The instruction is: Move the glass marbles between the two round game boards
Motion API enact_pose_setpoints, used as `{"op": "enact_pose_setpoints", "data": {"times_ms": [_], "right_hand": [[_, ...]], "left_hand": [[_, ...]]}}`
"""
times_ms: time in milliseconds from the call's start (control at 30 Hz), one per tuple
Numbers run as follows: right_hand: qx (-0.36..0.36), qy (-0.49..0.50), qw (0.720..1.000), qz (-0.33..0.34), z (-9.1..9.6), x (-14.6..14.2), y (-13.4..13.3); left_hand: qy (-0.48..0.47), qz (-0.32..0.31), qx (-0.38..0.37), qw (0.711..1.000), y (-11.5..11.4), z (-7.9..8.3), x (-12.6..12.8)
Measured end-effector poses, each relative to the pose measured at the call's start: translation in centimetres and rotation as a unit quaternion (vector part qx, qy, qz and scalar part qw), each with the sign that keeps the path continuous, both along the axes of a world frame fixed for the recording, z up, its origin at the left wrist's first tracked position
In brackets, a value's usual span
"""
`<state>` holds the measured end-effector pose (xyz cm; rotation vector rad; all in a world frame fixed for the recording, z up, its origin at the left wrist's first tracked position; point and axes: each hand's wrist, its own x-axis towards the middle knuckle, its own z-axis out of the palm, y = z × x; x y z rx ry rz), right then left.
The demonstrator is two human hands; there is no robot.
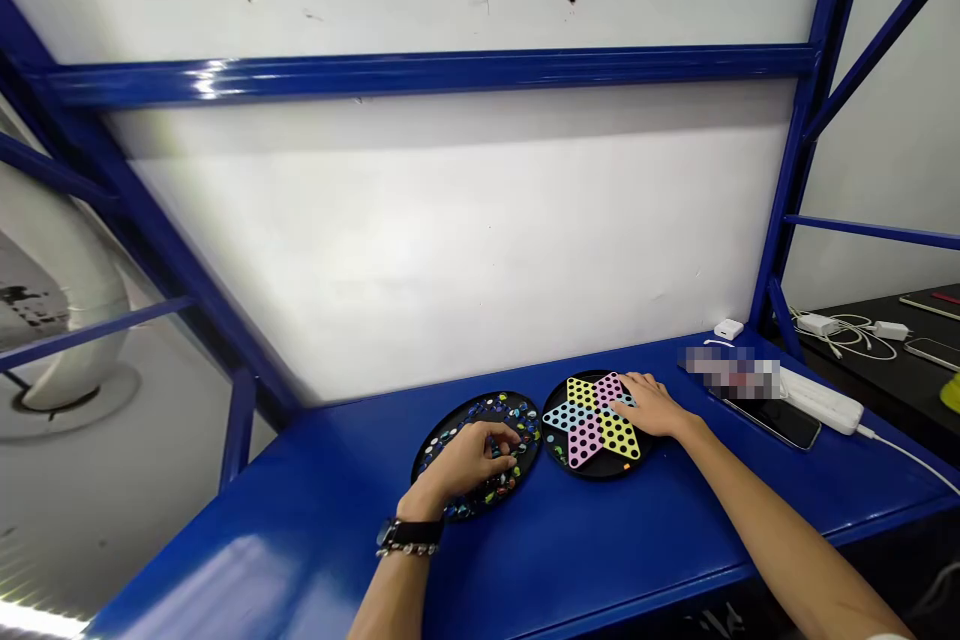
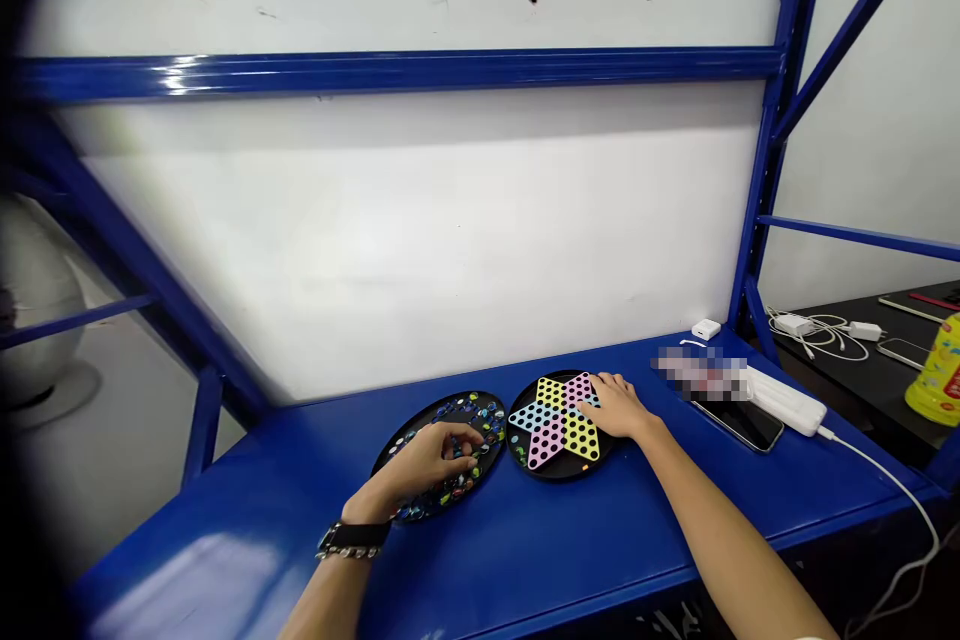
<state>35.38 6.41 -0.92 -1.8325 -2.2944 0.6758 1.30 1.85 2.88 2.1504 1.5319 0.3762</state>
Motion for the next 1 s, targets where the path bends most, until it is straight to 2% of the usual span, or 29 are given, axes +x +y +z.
{"op": "enact_pose_setpoints", "data": {"times_ms": [333, 467, 567, 667, 733, 833, 1000], "right_hand": [[0.012, 0.009, 1.000, 0.005, -0.1, 0.1, 0.1], [0.003, 0.011, 1.000, 0.006, -0.1, 0.1, 0.0], [-0.001, 0.009, 1.000, 0.004, 0.0, 0.1, -0.1], [-0.001, 0.001, 1.000, 0.002, 0.1, 0.1, -0.1], [-0.001, -0.005, 1.000, 0.001, 0.1, 0.0, -0.1], [0.001, -0.005, 1.000, 0.004, 0.1, 0.0, -0.1], [-0.001, 0.003, 1.000, 0.004, 0.1, 0.1, -0.1]], "left_hand": [[0.007, 0.030, 0.024, 0.999, -0.2, 0.4, 0.3], [-0.064, 0.042, 0.052, 0.996, -0.4, 0.8, 1.9], [-0.121, 0.012, 0.055, 0.991, -0.5, 0.8, 3.7], [-0.109, -0.032, 0.050, 0.992, -0.6, 0.4, 4.9], [-0.107, -0.029, 0.062, 0.992, -0.5, 0.2, 4.8], [-0.139, 0.009, 0.078, 0.987, -0.3, 0.1, 3.9], [-0.135, 0.052, 0.086, 0.986, 0.1, 0.7, 1.6]]}}
